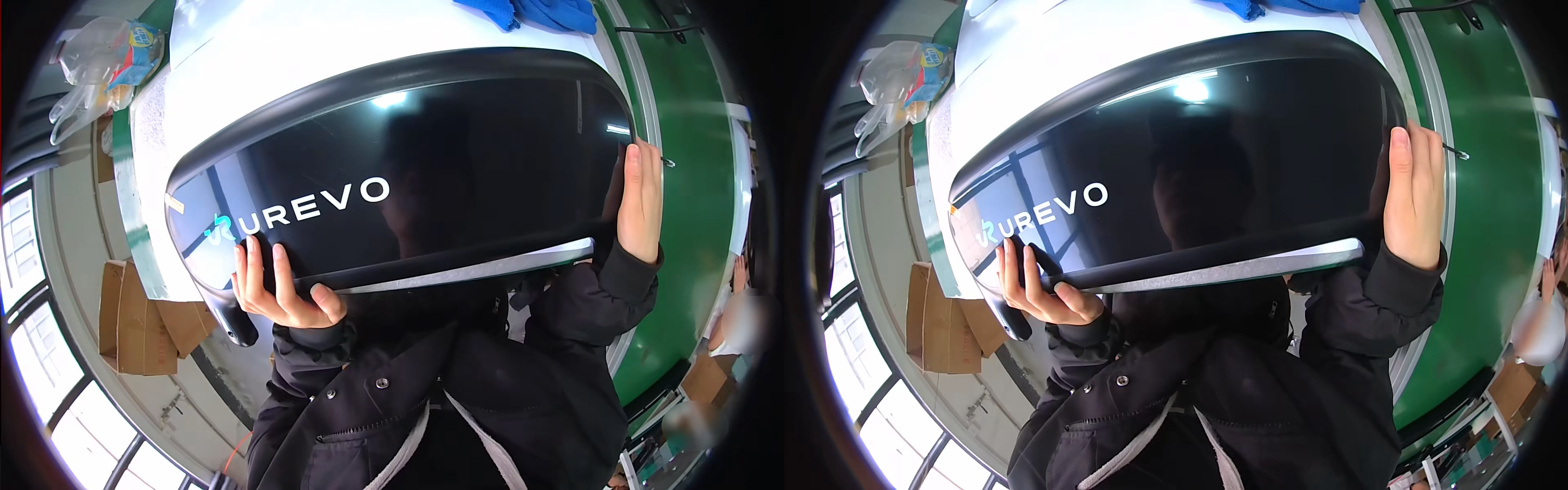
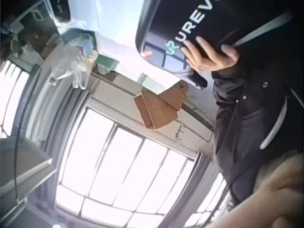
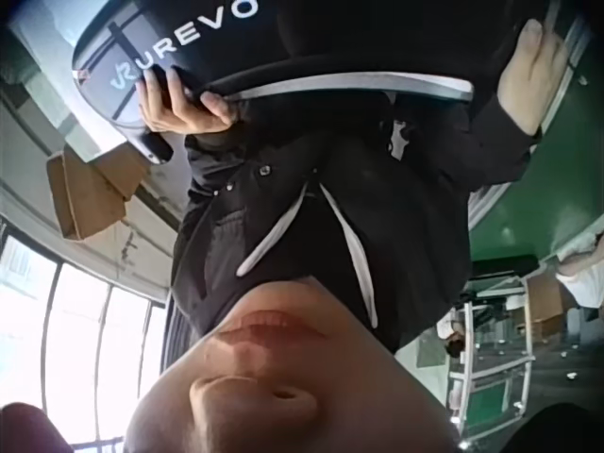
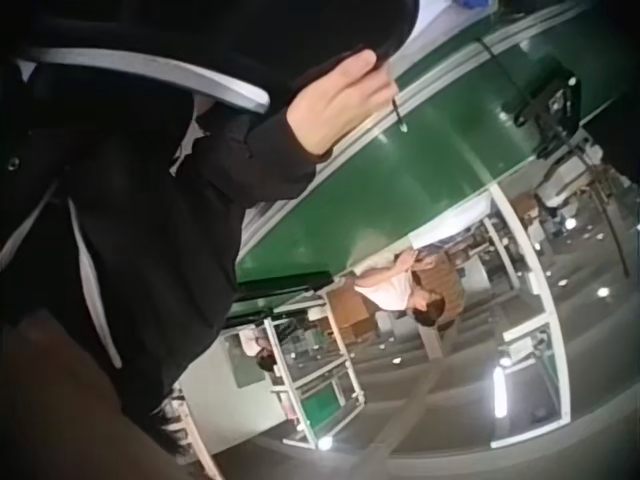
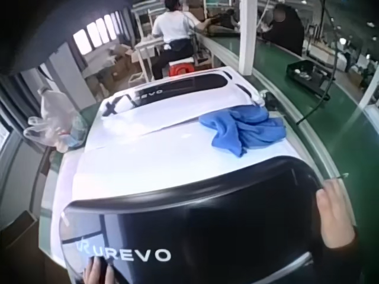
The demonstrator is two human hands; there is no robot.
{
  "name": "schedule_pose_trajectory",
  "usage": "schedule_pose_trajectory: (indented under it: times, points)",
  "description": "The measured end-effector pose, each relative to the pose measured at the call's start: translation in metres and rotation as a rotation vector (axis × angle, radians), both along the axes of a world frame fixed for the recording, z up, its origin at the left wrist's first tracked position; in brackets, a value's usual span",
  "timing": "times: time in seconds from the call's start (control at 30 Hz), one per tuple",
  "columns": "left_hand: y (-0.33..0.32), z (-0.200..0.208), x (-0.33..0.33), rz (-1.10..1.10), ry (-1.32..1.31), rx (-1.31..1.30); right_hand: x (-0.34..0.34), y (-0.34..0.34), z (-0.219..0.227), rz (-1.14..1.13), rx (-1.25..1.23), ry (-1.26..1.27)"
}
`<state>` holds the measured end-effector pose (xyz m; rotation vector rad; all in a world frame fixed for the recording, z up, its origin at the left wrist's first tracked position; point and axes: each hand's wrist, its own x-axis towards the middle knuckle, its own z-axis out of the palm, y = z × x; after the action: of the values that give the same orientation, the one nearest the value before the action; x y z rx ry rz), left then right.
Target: Cleaning, trimming, and assembling plastic covers onto a base unit on a production line.
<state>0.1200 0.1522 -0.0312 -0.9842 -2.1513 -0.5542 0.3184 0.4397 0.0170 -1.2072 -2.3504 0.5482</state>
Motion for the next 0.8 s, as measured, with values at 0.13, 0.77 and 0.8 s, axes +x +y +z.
schedule_pose_trajectory:
  times: [0.13,0.77,0.8]
  points:
    - [0.0,0.001,0.001,0.012,-0.017,0.018,0.0,-0.001,-0.002,-0.003,0.033,-0.028]
    - [-0.062,0.031,-0.055,0.391,-0.379,-0.216,0.025,0.022,-0.018,0.191,-0.331,0.246]
    - [-0.063,0.03,-0.056,0.387,-0.378,-0.213,0.024,0.021,-0.018,0.188,-0.327,0.247]
